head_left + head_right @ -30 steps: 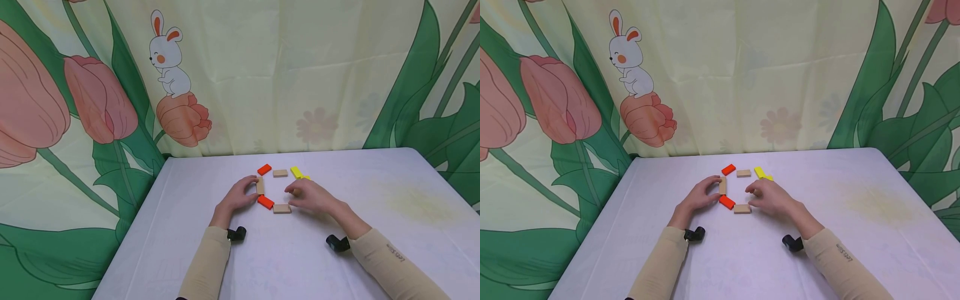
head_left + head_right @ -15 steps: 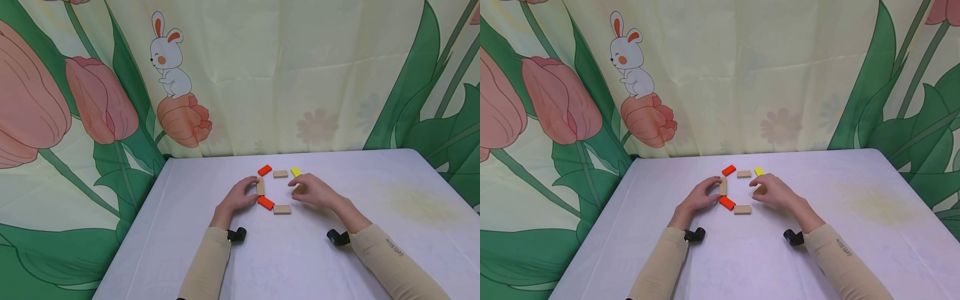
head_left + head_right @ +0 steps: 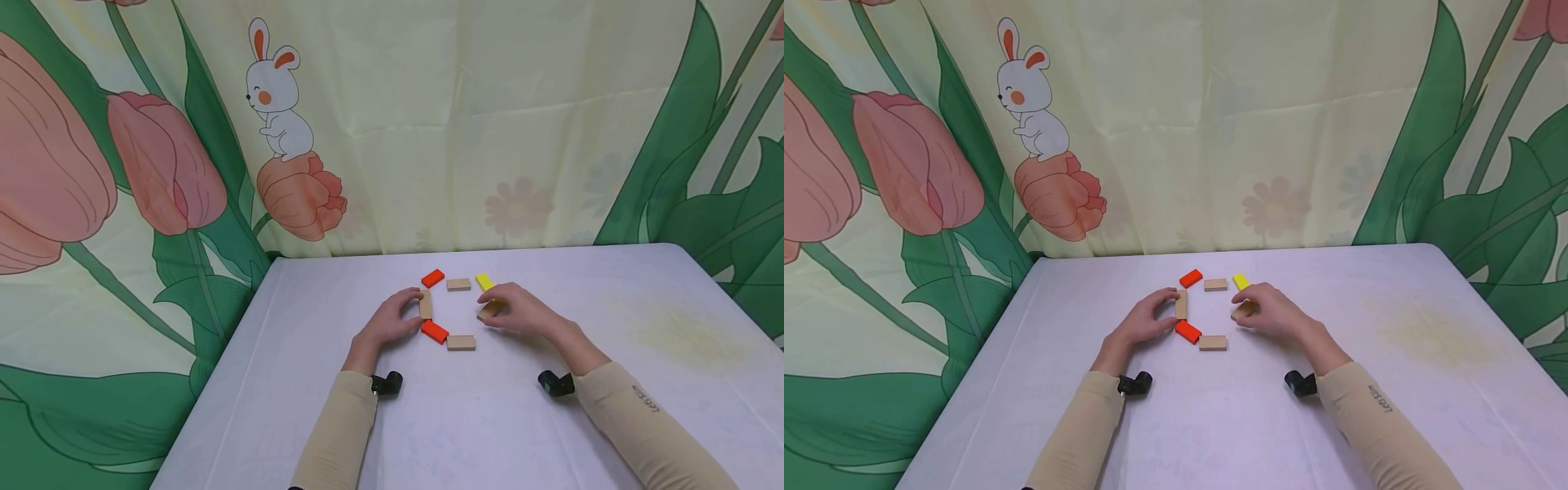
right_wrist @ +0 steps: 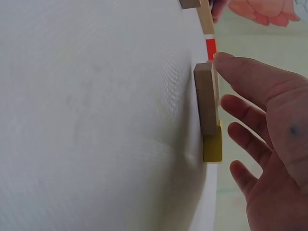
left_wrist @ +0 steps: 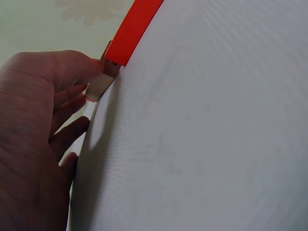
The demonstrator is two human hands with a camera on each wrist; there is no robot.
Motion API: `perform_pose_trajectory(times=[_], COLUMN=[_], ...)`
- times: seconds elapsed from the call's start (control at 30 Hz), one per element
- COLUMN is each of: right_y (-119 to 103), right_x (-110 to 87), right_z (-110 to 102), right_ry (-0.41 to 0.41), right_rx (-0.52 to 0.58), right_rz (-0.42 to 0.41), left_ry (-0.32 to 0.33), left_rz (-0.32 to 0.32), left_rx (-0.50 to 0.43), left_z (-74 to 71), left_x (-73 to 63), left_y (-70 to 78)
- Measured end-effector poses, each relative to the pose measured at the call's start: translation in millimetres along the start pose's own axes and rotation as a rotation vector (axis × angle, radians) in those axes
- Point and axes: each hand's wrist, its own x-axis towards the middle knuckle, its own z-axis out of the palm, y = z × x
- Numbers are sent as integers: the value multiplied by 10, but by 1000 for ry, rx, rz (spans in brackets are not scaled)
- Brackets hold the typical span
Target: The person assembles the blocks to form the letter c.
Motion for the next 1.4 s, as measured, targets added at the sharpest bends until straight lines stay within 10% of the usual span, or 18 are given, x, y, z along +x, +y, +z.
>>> perform_pose_trajectory(times=[1.4], right_y=[107], right_x=[26], right_z=[-6], right_ry=[-9], right_rx=[-53], right_rz=[-61], left_ry=[-4], left_rz=[8], left_rx=[-18], left_z=[-13], left_x=[0], left_y=[3])
